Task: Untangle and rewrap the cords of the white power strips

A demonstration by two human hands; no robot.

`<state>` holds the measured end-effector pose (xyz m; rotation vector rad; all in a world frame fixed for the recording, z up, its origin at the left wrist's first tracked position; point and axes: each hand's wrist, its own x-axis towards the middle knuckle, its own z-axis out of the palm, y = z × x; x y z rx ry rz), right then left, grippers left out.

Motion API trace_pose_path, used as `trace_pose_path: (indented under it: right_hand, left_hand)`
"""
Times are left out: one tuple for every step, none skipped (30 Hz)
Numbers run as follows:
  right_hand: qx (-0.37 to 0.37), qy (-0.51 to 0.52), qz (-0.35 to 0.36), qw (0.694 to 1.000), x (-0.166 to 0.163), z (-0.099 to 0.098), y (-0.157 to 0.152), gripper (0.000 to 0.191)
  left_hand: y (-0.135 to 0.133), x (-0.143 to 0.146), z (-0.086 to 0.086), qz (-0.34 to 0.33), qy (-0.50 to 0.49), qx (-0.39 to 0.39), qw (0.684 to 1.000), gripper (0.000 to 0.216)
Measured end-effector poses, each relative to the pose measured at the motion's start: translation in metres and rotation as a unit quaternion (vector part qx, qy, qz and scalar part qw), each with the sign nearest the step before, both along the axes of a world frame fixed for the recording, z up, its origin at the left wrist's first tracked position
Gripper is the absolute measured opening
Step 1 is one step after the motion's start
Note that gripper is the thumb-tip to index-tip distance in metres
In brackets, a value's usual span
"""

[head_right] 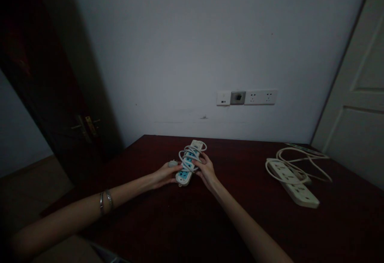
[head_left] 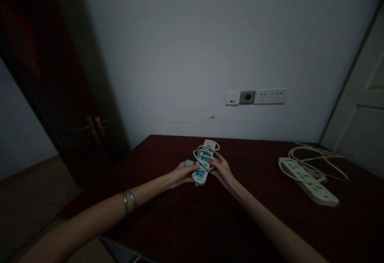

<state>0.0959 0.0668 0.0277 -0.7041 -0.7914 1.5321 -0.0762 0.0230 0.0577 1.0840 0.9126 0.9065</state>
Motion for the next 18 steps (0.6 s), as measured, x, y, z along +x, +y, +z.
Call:
trace_pose_path:
  right_hand:
    - [0.001, -0.001, 0.0, 1.0, 0.0, 0.001, -0.001, 0.064]
    - [0.002, -0.002, -0.001, 1.0, 0.001, 0.001, -0.002, 0.065]
    - [0.004, -0.005, -0.001, 1.0, 0.002, 0.002, -0.002, 0.065]
    - [0.007, -0.01, -0.002, 1.0, 0.003, 0.001, -0.002, 0.065]
    - [0.01, -0.015, -0.002, 1.0, 0.003, 0.001, -0.001, 0.066]
    - [0.013, -0.021, -0.004, 1.0, 0.004, 0.0, 0.0, 0.066]
    - [0.014, -0.029, -0.004, 0.999, 0.004, -0.001, 0.001, 0.067]
    - [0.013, -0.037, -0.004, 0.999, 0.005, -0.002, 0.002, 0.067]
    - [0.012, -0.045, -0.003, 0.999, 0.005, -0.004, 0.003, 0.068]
    - [0.011, -0.054, -0.001, 0.998, 0.005, -0.005, 0.004, 0.069]
    - [0.012, -0.062, 0.001, 0.998, 0.005, -0.007, 0.006, 0.069]
    - [0.013, -0.07, 0.002, 0.997, 0.006, -0.009, 0.007, 0.07]
    - [0.015, -0.081, 0.003, 0.997, 0.006, -0.01, 0.009, 0.071]
    - [0.016, -0.093, 0.003, 0.995, 0.006, -0.012, 0.01, 0.073]
    - [0.015, -0.107, 0.002, 0.994, 0.006, -0.013, 0.01, 0.074]
    - [0.013, -0.117, 0.003, 0.993, 0.006, -0.013, 0.011, 0.074]
    - [0.01, -0.121, 0.005, 0.993, 0.006, -0.014, 0.011, 0.075]
    - [0.006, -0.118, 0.008, 0.993, 0.006, -0.014, 0.01, 0.075]
  left_hand:
    - [0.001, -0.001, -0.001, 0.003, 0.004, 0.004, 1.0, 0.042]
    - [0.002, -0.002, -0.002, 0.007, 0.01, 0.01, 1.0, 0.042]
    - [0.004, -0.003, -0.003, 0.01, 0.018, 0.017, 1.0, 0.042]
    - [0.005, -0.004, -0.004, 0.012, 0.03, 0.022, 0.999, 0.042]
    - [0.007, -0.006, -0.005, 0.013, 0.046, 0.025, 0.999, 0.041]
    - [0.008, -0.008, -0.005, 0.015, 0.064, 0.029, 0.997, 0.041]
    - [0.01, -0.009, -0.006, 0.017, 0.083, 0.033, 0.996, 0.041]
    - [0.011, -0.01, -0.005, 0.018, 0.102, 0.038, 0.994, 0.042]
    - [0.012, -0.011, -0.005, 0.018, 0.118, 0.043, 0.992, 0.043]
    - [0.012, -0.011, -0.004, 0.019, 0.131, 0.049, 0.99, 0.044]
    - [0.013, -0.011, -0.003, 0.022, 0.138, 0.054, 0.989, 0.045]
    - [0.013, -0.011, -0.002, 0.027, 0.14, 0.059, 0.988, 0.046]
    - [0.013, -0.011, -0.002, 0.035, 0.137, 0.066, 0.988, 0.047]
    - [0.014, -0.011, -0.001, 0.046, 0.134, 0.075, 0.987, 0.048]
    - [0.015, -0.011, -0.001, 0.057, 0.133, 0.085, 0.986, 0.048]
    - [0.017, -0.012, -0.001, 0.067, 0.136, 0.097, 0.984, 0.048]
    - [0.02, -0.012, -0.002, 0.077, 0.144, 0.11, 0.98, 0.048]
    - [0.023, -0.013, -0.003, 0.086, 0.153, 0.121, 0.977, 0.047]
